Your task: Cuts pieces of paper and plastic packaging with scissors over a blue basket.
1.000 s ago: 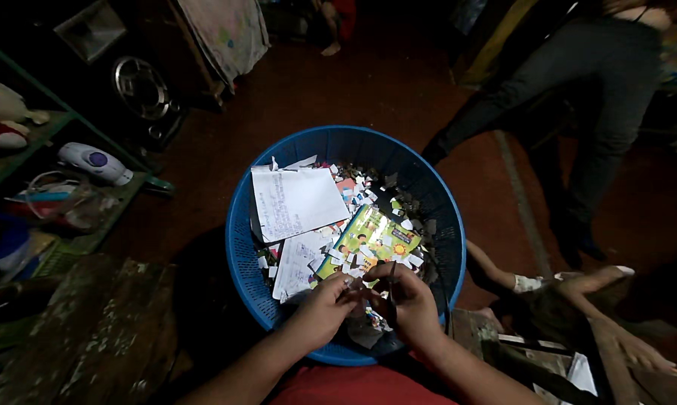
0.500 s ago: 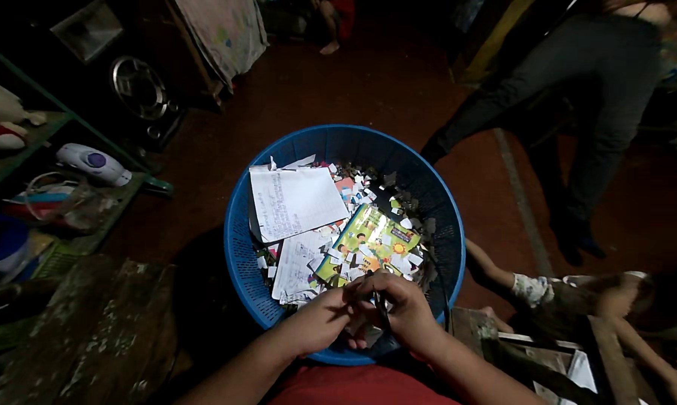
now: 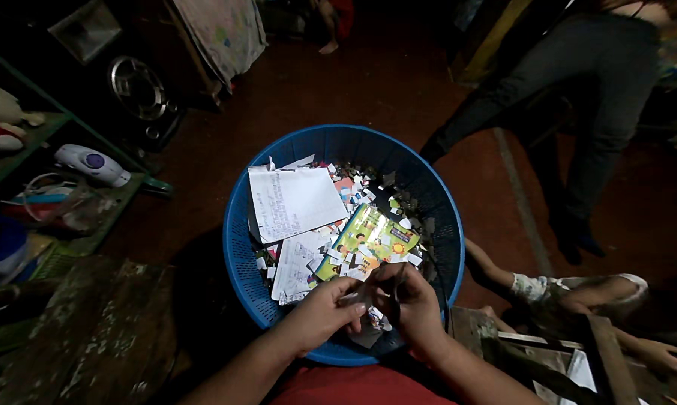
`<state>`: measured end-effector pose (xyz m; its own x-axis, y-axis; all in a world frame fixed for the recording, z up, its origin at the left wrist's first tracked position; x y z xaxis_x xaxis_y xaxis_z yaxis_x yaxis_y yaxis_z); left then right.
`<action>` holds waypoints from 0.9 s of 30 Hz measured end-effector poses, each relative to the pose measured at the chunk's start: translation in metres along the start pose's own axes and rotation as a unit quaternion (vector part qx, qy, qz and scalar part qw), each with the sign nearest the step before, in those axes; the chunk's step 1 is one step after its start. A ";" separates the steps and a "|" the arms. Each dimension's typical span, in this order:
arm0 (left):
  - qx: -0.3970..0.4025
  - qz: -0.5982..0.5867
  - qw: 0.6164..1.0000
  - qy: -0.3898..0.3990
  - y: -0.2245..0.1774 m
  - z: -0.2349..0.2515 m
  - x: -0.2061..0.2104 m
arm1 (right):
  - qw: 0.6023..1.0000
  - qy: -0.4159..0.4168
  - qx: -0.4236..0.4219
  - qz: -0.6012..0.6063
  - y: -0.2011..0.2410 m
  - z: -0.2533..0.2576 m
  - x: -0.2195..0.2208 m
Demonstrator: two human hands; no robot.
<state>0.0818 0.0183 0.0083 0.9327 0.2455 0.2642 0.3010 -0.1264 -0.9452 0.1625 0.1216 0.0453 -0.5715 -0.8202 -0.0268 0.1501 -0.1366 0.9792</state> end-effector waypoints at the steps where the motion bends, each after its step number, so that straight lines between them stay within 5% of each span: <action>1: 0.009 0.004 1.000 -0.023 -0.003 0.000 -0.003 | 1.000 -0.008 -0.001 0.014 0.000 0.000 -0.002; 9: 0.056 -0.001 0.982 -0.178 -0.013 -0.005 -0.027 | 0.998 -0.023 0.002 0.056 0.002 0.003 -0.003; 16: 0.145 0.004 0.940 -0.309 -0.024 -0.017 -0.049 | 0.979 0.090 0.115 -0.143 -0.021 0.005 0.013; 22: 0.187 0.006 0.927 -0.326 -0.026 -0.022 -0.051 | 0.932 0.221 0.180 -0.226 -0.033 -0.006 0.034; 27: 0.206 0.050 0.935 -0.284 -0.029 -0.020 -0.043 | 0.941 0.213 0.166 -0.203 -0.029 -0.005 0.035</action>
<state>0.0368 -0.0075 0.0285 0.6607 0.7382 0.1359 0.0056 0.1761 -0.9844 0.1417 0.0941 0.0149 -0.1408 -0.8955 -0.4222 -0.3112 -0.3648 0.8775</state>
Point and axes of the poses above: each hand's wrist, its own z-axis towards the middle knuckle, its own x-axis out of the palm, y = z × x, the point moved 9 cm from there along z, towards the middle knuckle, and after that the axes turned 8 degrees about x, right-handed, at the moved point
